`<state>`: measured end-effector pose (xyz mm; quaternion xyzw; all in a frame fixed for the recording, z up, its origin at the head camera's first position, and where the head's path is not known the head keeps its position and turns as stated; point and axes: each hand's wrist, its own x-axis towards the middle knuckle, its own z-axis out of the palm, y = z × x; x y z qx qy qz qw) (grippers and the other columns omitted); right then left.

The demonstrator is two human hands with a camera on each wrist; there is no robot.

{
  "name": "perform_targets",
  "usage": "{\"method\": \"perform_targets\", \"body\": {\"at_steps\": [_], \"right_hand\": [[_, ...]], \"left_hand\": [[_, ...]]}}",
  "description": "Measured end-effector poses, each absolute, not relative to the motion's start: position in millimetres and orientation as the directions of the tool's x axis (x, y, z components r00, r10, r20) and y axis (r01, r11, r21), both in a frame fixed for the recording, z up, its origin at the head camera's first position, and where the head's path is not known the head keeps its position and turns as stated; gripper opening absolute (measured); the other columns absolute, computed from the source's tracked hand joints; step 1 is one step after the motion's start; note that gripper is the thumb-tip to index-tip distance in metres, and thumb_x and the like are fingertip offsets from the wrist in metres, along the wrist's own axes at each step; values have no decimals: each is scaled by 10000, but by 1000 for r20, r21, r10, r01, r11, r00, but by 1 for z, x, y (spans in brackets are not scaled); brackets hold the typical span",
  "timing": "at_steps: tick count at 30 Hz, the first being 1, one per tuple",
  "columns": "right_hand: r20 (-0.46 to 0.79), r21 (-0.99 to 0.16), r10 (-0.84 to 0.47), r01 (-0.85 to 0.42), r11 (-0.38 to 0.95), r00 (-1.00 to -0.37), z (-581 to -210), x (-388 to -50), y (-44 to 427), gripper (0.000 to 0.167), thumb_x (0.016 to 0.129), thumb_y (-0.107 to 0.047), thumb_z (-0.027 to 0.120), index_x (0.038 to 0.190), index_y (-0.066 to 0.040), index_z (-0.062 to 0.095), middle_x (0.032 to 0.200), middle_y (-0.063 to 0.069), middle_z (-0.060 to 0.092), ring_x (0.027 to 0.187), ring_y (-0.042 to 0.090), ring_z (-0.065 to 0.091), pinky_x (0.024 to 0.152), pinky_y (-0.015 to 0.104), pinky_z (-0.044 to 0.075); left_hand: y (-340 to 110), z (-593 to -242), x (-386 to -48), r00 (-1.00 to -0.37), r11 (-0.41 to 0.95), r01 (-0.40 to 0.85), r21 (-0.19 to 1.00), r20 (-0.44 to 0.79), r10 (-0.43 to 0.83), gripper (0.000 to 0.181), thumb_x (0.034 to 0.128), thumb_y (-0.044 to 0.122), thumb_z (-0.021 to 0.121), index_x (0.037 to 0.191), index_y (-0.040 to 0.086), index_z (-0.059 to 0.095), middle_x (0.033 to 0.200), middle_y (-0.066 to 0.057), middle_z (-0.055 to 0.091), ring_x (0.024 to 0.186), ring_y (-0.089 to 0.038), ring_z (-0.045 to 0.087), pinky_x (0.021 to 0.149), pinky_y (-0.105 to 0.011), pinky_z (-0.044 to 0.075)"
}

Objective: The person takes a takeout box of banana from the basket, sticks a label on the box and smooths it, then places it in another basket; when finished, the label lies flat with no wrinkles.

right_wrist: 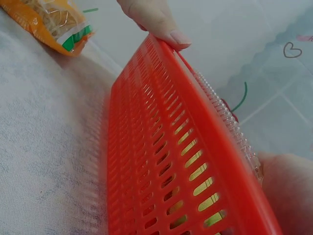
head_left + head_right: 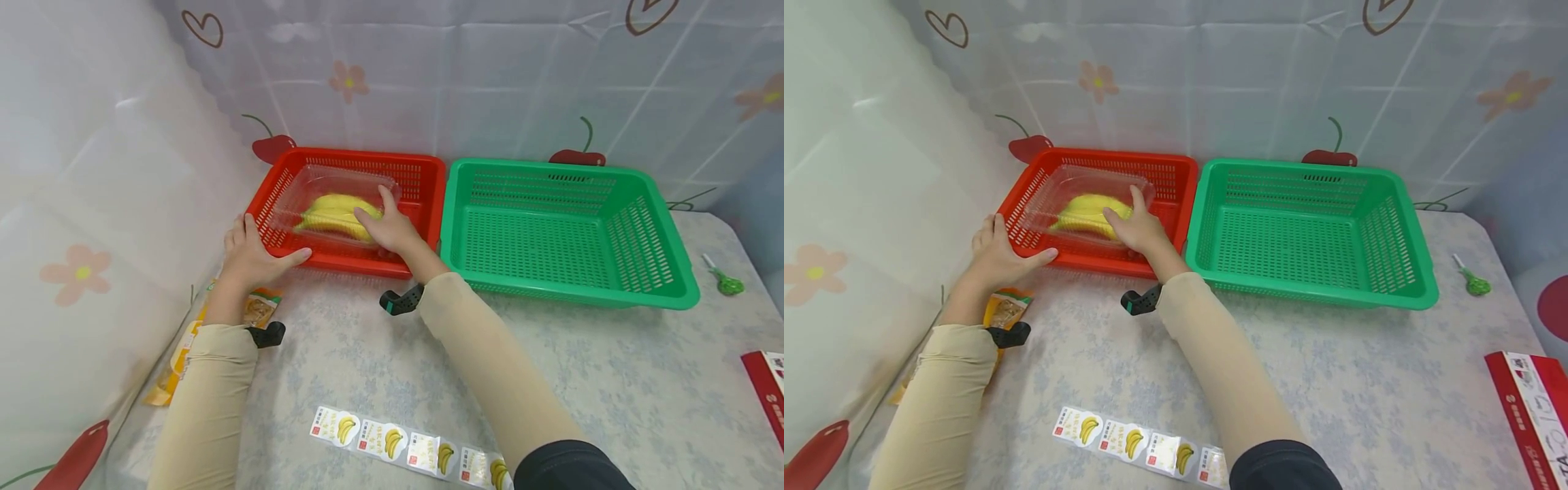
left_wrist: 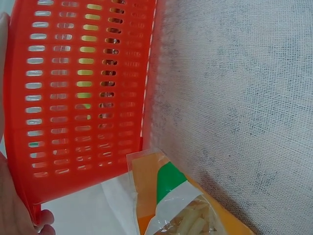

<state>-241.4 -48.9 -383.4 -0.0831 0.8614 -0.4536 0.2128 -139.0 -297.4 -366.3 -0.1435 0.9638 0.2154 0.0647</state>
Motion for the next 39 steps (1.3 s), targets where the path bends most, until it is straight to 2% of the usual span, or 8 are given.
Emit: {"method": "perform_targets", "body": {"at_steps": [3,5,10,16,24,31,37,39], "right_hand": [[-282,-824,-322,56,564,-904,-383,-241,-48,822,961,-575,516,1586,-390,15,916,122,613,555,233,554,607,318,532],[-275,-826,-312,58,561,-909,-383,-241,-48,804,969,-546,522,1587,-387,33,1059,128,636,558,234,553,632,330,536],[-264,-842,-310,61,537,-913,-383,-242,-47,781,983,-501,529,1589,-389,47,1256,126,601,591,241,588,668,348,540],[-234,-873,-316,56,485,-920,-382,-241,-47,740,996,-459,530,1584,-410,83,1209,119,605,636,264,647,679,372,571],[-186,-897,-290,42,439,-939,-379,-239,-47,690,1010,-434,511,1577,-428,116,883,131,605,631,272,673,660,380,593],[-133,-906,-271,7,423,-953,-366,-235,-40,690,1007,-441,519,1577,-424,131,967,77,606,612,275,680,603,331,588],[-106,-901,-254,-15,433,-962,-352,-232,-32,687,1002,-451,522,1570,-443,137,890,109,623,612,275,686,597,322,583],[-99,-903,-250,-19,430,-963,-349,-231,-29,687,1001,-455,523,1568,-449,136,922,93,620,605,264,679,599,316,583]], "left_hand": [[-297,-366,-139,-949,868,-308,389,-196,-248,1413,714,870,556,1534,48,-248,1637,-203,-194,1496,-460,-103,1116,-729,196],[-297,-365,-139,-948,871,-307,384,-201,-245,1415,714,872,554,1529,47,-256,1634,-209,-199,1495,-467,-107,1119,-728,187],[-296,-363,-139,-947,879,-305,367,-213,-239,1402,731,851,564,1528,35,-252,1631,-217,-203,1492,-477,-101,1128,-719,181],[-296,-363,-140,-948,885,-303,355,-211,-240,1413,719,844,587,1538,31,-228,1635,-217,-187,1491,-482,-74,1125,-714,204],[-295,-360,-141,-944,882,-309,355,-226,-240,1430,702,868,575,1537,20,-218,1630,-223,-203,1493,-488,-89,1134,-713,175],[-296,-361,-142,-941,875,-314,367,-239,-238,1438,699,867,578,1531,27,-241,1627,-227,-209,1493,-485,-95,1121,-723,191],[-298,-362,-143,-940,871,-317,376,-244,-236,1458,680,893,562,1525,32,-258,1624,-229,-218,1491,-486,-115,1133,-719,158],[-299,-362,-143,-941,870,-317,377,-242,-237,1464,673,901,556,1524,35,-261,1625,-227,-216,1492,-483,-118,1134,-719,153]]}}
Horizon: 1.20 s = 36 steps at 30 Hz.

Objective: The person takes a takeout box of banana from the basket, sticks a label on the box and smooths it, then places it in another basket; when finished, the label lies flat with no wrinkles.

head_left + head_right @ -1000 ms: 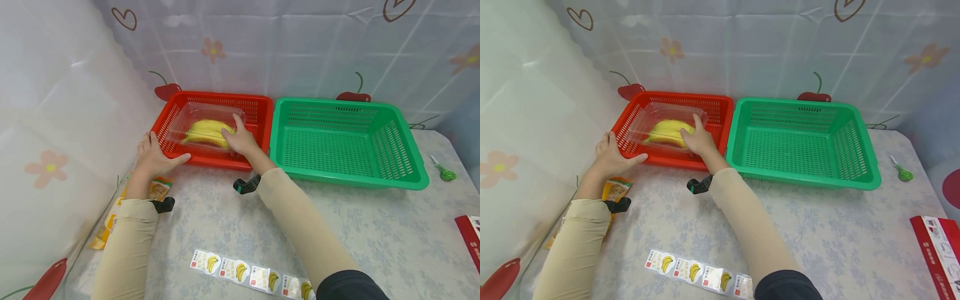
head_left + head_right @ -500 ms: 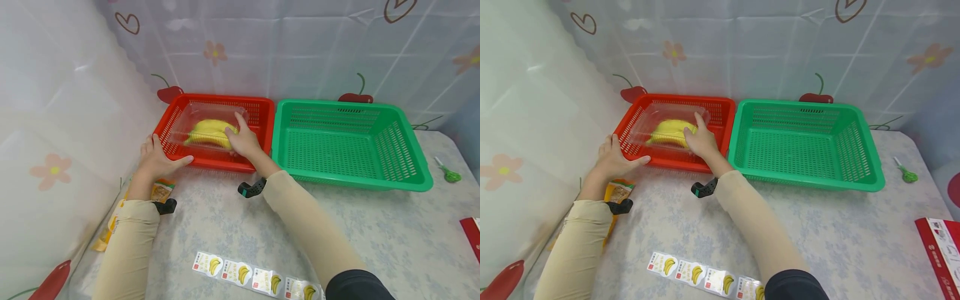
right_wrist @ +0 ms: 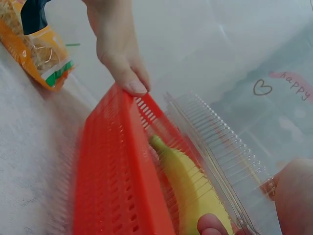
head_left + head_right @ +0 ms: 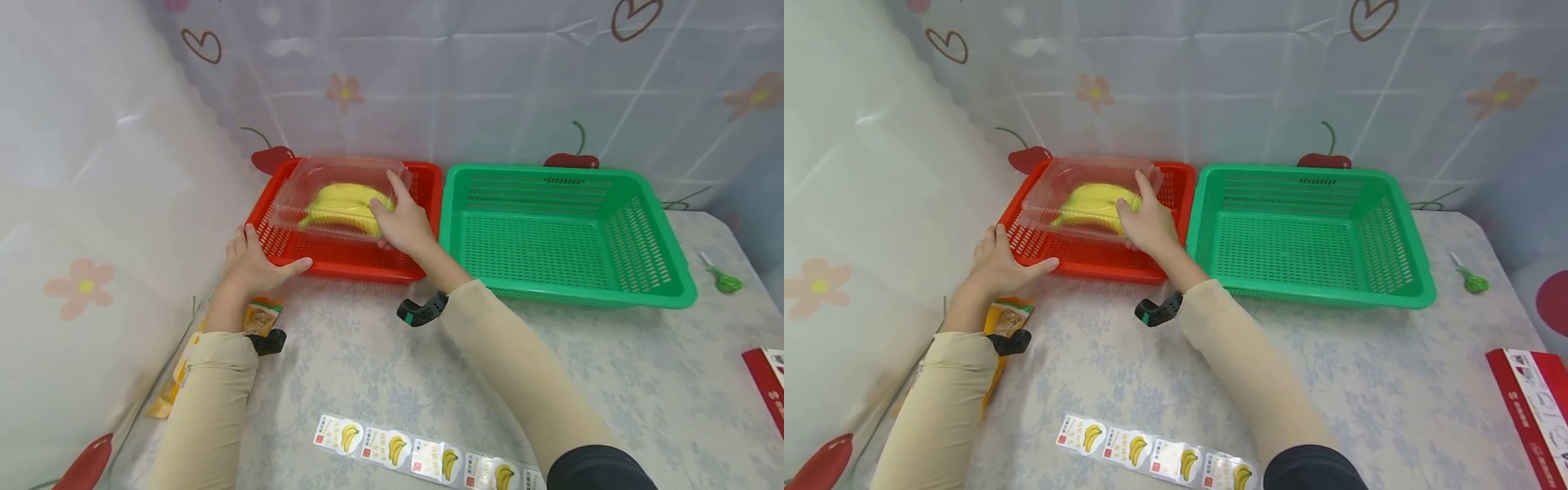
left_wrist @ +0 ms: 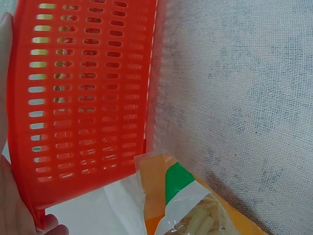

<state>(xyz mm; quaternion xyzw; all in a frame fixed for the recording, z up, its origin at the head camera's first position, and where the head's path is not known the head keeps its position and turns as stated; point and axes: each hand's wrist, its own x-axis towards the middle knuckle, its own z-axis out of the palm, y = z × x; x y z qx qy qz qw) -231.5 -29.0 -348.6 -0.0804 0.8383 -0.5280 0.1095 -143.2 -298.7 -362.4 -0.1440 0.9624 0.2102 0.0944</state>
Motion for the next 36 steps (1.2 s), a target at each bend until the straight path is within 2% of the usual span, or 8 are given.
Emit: {"method": "perform_targets", "body": {"at_steps": [9,14,18,25,27,29,31,36], "right_hand": [[-50,-917,-245,-53,397,-968,-335,-224,-9,694,992,-448,546,1572,-426,165,1213,84,612,585,261,676,606,336,582],[-20,-929,-256,-77,362,-967,-328,-217,4,682,994,-444,545,1564,-445,171,1549,25,410,588,276,666,636,358,578],[-4,-933,-249,-86,351,-968,-322,-210,15,658,993,-454,542,1541,-494,181,1498,69,471,573,286,659,635,377,571],[-5,-946,-247,-75,316,-969,-315,-197,31,637,988,-472,550,1512,-544,195,1592,6,333,592,293,664,598,370,586],[-6,-947,-249,-74,313,-968,-315,-195,35,638,988,-475,548,1509,-552,190,1520,48,441,594,291,662,592,366,584],[-13,-949,-250,-67,308,-968,-314,-193,38,633,989,-466,552,1500,-566,191,1241,95,640,590,296,660,582,366,582],[-15,-950,-252,-65,305,-968,-314,-191,41,630,990,-460,555,1493,-576,194,937,148,662,586,299,658,571,365,579],[1,-945,-258,-86,316,-966,-313,-184,50,626,987,-471,555,1488,-583,197,879,94,661,584,328,648,568,418,570]], "left_hand": [[-297,-363,-145,-943,876,-313,368,-231,-239,1453,680,903,545,1529,35,-253,1626,-238,-199,1491,-488,-101,1132,-718,168],[-297,-363,-145,-945,880,-312,358,-218,-246,1446,687,893,552,1535,20,-227,1628,-249,-174,1490,-494,-73,1134,-714,172],[-298,-363,-144,-950,883,-303,358,-187,-250,1432,693,886,558,1552,-3,-165,1633,-265,-106,1486,-501,-14,1135,-705,189],[-299,-361,-140,-956,862,-293,413,-137,-259,1319,752,828,567,1582,28,-75,1634,-270,-24,1472,-507,60,1089,-723,266],[-300,-361,-139,-957,837,-287,467,-109,-268,1194,829,792,498,1592,54,-50,1636,-269,-6,1472,-511,69,1086,-737,252],[-300,-359,-137,-960,803,-261,536,-55,-276,1036,917,735,393,1598,70,-17,1641,-260,19,1481,-505,76,1109,-734,208],[-297,-355,-135,-962,762,-207,613,16,-274,891,978,670,308,1605,104,26,1643,-240,70,1484,-487,109,1115,-735,196],[-276,-334,-128,-962,716,-46,697,163,-221,723,1014,593,319,1609,263,75,1573,-198,257,1418,-403,262,1044,-693,372]]}}
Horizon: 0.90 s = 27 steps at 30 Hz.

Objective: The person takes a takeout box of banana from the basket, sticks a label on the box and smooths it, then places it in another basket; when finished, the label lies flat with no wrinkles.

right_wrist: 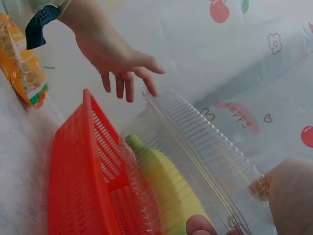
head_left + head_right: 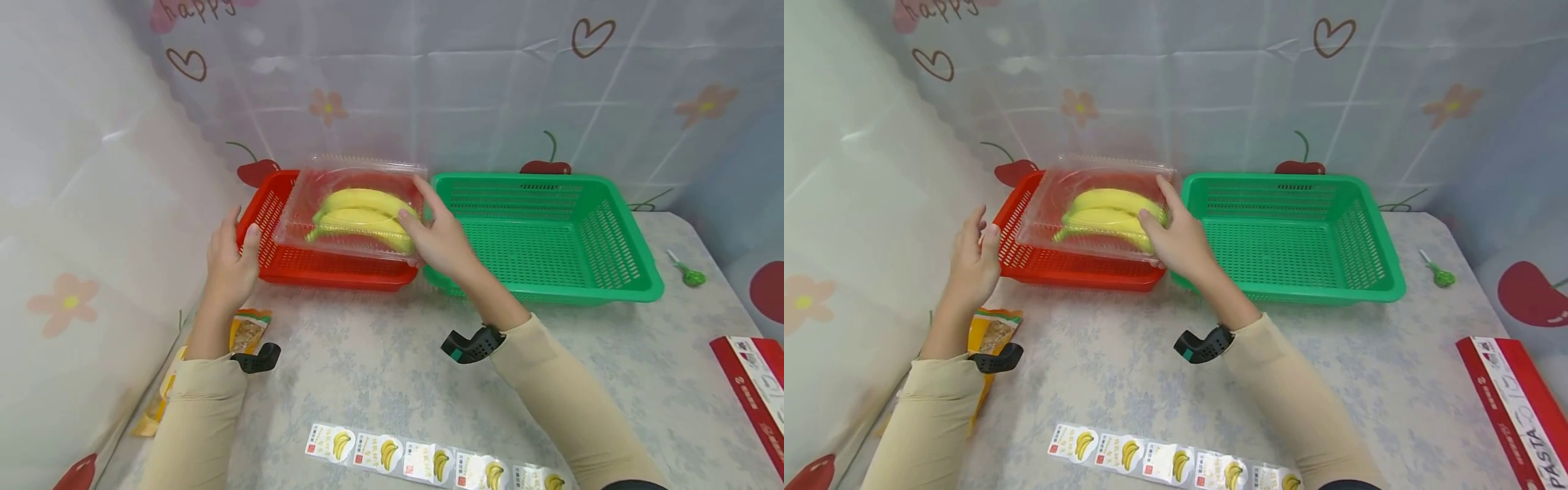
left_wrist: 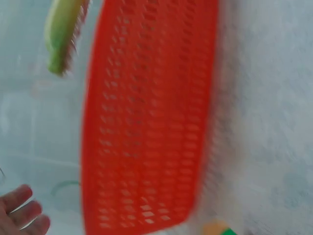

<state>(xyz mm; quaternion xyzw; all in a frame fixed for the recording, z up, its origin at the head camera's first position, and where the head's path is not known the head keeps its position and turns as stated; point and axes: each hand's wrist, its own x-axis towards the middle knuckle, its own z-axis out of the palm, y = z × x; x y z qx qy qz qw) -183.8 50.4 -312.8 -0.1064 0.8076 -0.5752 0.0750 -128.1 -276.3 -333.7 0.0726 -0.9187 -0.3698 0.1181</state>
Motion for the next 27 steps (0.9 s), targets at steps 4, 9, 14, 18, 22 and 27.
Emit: {"method": "perform_targets", "body": {"at_steps": [4,9,14,18,22,27], "right_hand": [[11,-944,-266,-98,314,-964,-311,-177,59,625,979,-493,557,1483,-587,200,606,37,526,565,385,601,546,446,545],[16,-950,-281,-102,294,-959,-309,-165,68,624,977,-479,570,1474,-597,211,522,31,423,537,424,531,534,434,548],[29,-948,-304,-123,295,-952,-306,-153,78,631,987,-444,570,1487,-578,210,551,52,448,556,403,553,554,451,559],[24,-936,-321,-134,325,-947,-304,-143,86,636,983,-451,574,1472,-605,198,557,47,419,549,350,546,510,378,502],[26,-929,-331,-146,341,-943,-303,-132,92,648,979,-453,580,1484,-595,199,573,38,390,535,305,541,507,359,470],[27,-934,-341,-145,326,-940,-303,-118,101,653,979,-456,582,1506,-557,210,599,56,422,546,300,569,566,391,520]], "left_hand": [[-254,-318,-123,-972,721,69,690,210,-108,695,1019,537,388,1600,339,61,1356,-207,427,1172,-340,466,865,-533,545],[-236,-305,-118,-984,692,140,708,178,17,704,1012,469,472,1575,432,51,1108,-118,491,819,-237,473,634,-310,457],[-226,-298,-110,-987,650,159,743,136,87,742,1000,401,550,1566,449,73,979,-93,472,784,-217,446,618,-271,429],[-219,-296,-103,-987,619,157,770,108,117,760,997,365,573,1562,457,73,1085,-92,484,909,-225,473,694,-285,481],[-214,-295,-95,-987,585,156,796,99,129,771,985,349,592,1556,465,86,1449,-37,403,1239,-273,449,899,-476,554],[-210,-296,-84,-982,540,175,823,104,161,783,985,281,608,1560,450,103,1507,-26,379,1282,-258,470,938,-431,550]]}}
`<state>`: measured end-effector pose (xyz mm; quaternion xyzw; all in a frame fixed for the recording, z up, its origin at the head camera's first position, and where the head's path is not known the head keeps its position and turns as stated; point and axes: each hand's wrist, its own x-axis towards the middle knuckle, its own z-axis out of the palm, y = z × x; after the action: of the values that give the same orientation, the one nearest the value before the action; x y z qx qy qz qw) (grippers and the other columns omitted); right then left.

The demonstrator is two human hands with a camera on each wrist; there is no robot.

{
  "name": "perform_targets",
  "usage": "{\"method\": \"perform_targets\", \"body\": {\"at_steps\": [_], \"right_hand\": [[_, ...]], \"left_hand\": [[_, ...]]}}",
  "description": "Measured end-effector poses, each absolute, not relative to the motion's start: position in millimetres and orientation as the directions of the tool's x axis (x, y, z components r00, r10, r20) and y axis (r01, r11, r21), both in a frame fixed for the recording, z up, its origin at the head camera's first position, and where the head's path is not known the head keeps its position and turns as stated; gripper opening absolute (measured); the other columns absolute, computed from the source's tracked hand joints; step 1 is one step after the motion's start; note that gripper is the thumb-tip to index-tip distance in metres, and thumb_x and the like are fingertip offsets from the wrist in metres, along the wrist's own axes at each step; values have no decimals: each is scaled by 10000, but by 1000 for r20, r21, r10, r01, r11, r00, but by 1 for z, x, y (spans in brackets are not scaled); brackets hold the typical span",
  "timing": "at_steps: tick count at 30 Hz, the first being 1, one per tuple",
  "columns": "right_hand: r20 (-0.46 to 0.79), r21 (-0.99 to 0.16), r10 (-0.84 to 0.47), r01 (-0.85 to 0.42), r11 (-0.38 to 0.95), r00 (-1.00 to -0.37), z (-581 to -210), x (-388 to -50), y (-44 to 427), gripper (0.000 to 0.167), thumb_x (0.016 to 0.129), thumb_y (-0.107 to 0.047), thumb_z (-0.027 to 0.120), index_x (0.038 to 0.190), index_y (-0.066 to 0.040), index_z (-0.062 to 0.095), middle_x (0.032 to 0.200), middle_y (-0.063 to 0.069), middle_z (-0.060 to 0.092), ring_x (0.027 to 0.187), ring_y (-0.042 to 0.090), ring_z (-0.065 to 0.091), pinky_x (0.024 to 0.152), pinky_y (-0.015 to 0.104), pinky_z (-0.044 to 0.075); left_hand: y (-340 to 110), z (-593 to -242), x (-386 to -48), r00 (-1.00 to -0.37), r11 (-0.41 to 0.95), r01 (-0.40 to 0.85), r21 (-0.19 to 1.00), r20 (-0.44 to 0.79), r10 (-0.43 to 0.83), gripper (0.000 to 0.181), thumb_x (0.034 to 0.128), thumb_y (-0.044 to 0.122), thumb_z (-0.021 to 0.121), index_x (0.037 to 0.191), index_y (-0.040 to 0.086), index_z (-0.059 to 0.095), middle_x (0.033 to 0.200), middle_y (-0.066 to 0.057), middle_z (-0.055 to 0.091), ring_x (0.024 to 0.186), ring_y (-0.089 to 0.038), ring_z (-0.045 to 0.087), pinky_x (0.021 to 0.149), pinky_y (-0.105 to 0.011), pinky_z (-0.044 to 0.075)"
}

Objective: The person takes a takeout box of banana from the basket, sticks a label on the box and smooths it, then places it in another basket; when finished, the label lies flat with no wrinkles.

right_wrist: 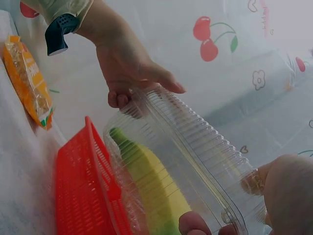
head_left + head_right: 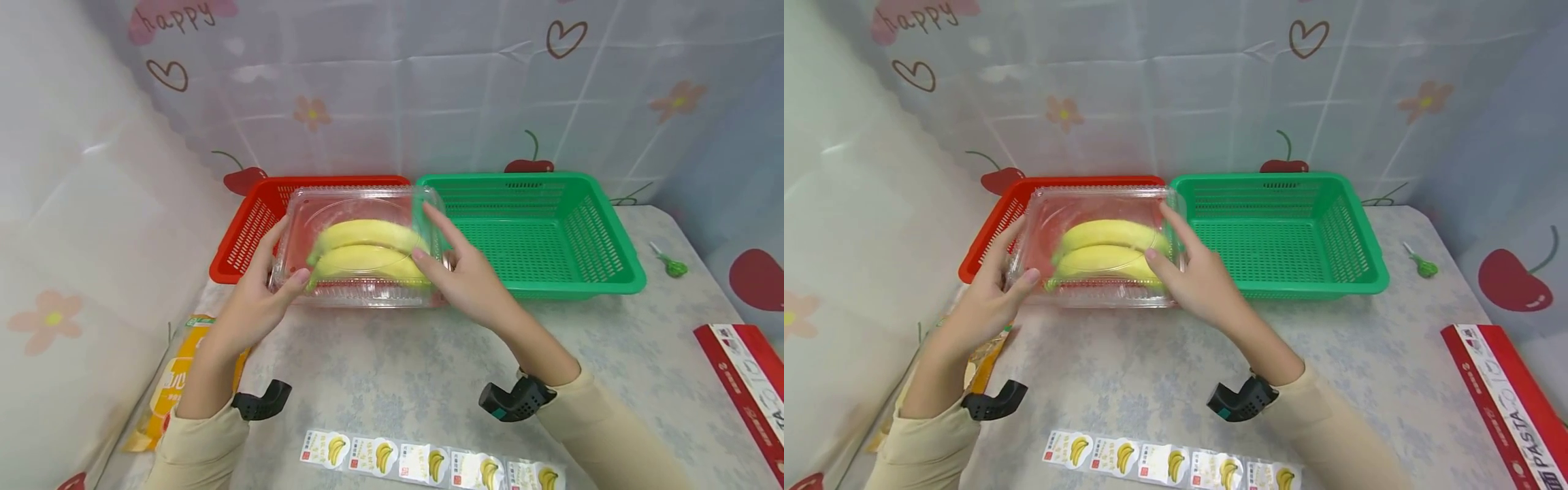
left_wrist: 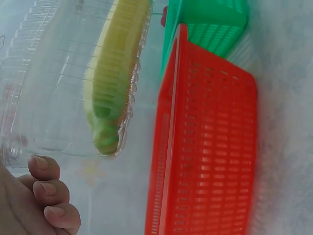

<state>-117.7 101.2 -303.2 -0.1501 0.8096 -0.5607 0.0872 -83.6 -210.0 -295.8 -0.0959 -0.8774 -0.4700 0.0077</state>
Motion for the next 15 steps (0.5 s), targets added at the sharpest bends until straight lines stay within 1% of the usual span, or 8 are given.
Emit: {"method": "perform_targets", "body": {"at_steps": [2,4,6,10,11,14,15], "right_hand": [[22,-934,-346,-143,328,-938,-304,-112,104,654,979,-457,582,1505,-560,207,621,80,448,553,291,597,591,398,533],[15,-933,-349,-139,332,-937,-304,-106,107,660,979,-455,586,1501,-570,199,645,106,465,558,284,618,617,402,554],[4,-934,-353,-130,333,-936,-305,-100,110,672,978,-446,592,1498,-578,189,669,129,475,554,283,624,631,401,575],[-7,-937,-356,-118,329,-934,-308,-87,116,687,976,-436,602,1503,-573,183,691,157,482,547,283,624,628,399,586],[-9,-938,-358,-117,328,-934,-309,-84,118,690,978,-427,604,1506,-568,183,691,161,478,543,282,623,632,400,587],[-14,-935,-361,-115,335,-933,-311,-74,123,698,978,-415,608,1512,-559,182,698,157,471,544,265,630,635,394,588],[-16,-935,-362,-114,337,-932,-312,-71,125,701,978,-409,611,1514,-556,182,699,157,468,539,262,628,635,392,589]], "left_hand": [[-209,-297,-80,-978,526,189,829,109,180,786,989,240,607,1563,441,109,1350,-83,517,1120,-249,568,847,-339,566],[-208,-298,-75,-976,528,195,827,108,191,795,987,224,612,1565,442,111,1186,-120,590,972,-235,607,755,-287,559],[-208,-299,-71,-973,524,199,828,105,205,818,979,200,624,1571,430,109,1089,-140,619,901,-240,623,712,-297,562],[-206,-301,-61,-971,511,183,840,74,225,864,960,185,654,1576,426,99,1160,-133,609,933,-232,637,743,-291,575],[-205,-302,-58,-971,500,175,848,65,231,874,956,176,660,1578,424,97,1228,-127,588,978,-246,638,768,-295,581],[-201,-305,-50,-974,504,143,852,31,224,890,940,211,686,1570,447,104,1328,-120,528,1033,-278,614,784,-300,582],[-200,-306,-47,-976,514,136,847,25,217,895,931,228,699,1568,455,112,1353,-116,508,1028,-296,605,773,-321,588]]}}
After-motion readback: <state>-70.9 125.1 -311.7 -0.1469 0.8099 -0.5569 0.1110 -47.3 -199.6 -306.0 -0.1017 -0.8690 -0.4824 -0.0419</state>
